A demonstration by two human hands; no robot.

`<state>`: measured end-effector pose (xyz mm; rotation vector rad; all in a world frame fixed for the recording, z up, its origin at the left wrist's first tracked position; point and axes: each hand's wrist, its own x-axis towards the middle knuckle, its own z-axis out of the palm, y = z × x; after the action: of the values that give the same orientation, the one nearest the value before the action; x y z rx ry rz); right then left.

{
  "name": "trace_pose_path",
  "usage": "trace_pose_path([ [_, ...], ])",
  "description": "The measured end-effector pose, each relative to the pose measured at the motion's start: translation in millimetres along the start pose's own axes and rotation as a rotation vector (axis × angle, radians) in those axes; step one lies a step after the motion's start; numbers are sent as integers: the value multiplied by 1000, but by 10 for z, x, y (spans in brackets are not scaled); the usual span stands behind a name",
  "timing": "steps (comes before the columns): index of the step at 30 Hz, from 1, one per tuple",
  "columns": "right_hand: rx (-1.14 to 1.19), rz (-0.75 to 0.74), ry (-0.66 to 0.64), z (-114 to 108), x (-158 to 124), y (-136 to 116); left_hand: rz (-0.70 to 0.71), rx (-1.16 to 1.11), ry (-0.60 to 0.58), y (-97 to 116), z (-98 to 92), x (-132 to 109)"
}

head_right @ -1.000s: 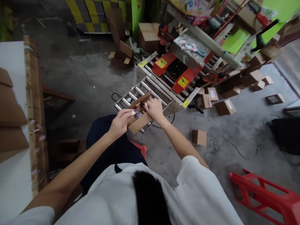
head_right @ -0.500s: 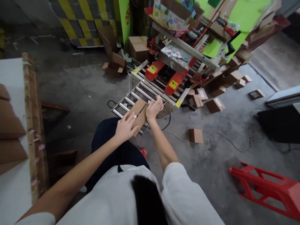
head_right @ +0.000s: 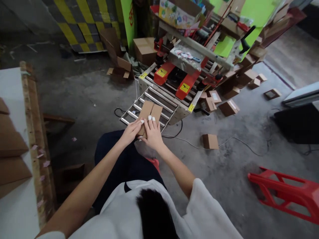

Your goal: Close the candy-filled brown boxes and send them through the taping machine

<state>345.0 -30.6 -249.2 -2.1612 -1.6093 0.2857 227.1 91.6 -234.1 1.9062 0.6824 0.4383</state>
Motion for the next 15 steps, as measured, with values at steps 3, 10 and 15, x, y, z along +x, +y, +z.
trace_pose_path([
  [3,-53,18,-3,-52,225,210,-48,-146,59,33,112,77],
  [10,-126,169,125,-313,1345,1159,-412,-413,260,-154,-84,-295],
  [15,-74,368,211,-649,2192,1568,-537,-332,436,-254,-537,-804],
])
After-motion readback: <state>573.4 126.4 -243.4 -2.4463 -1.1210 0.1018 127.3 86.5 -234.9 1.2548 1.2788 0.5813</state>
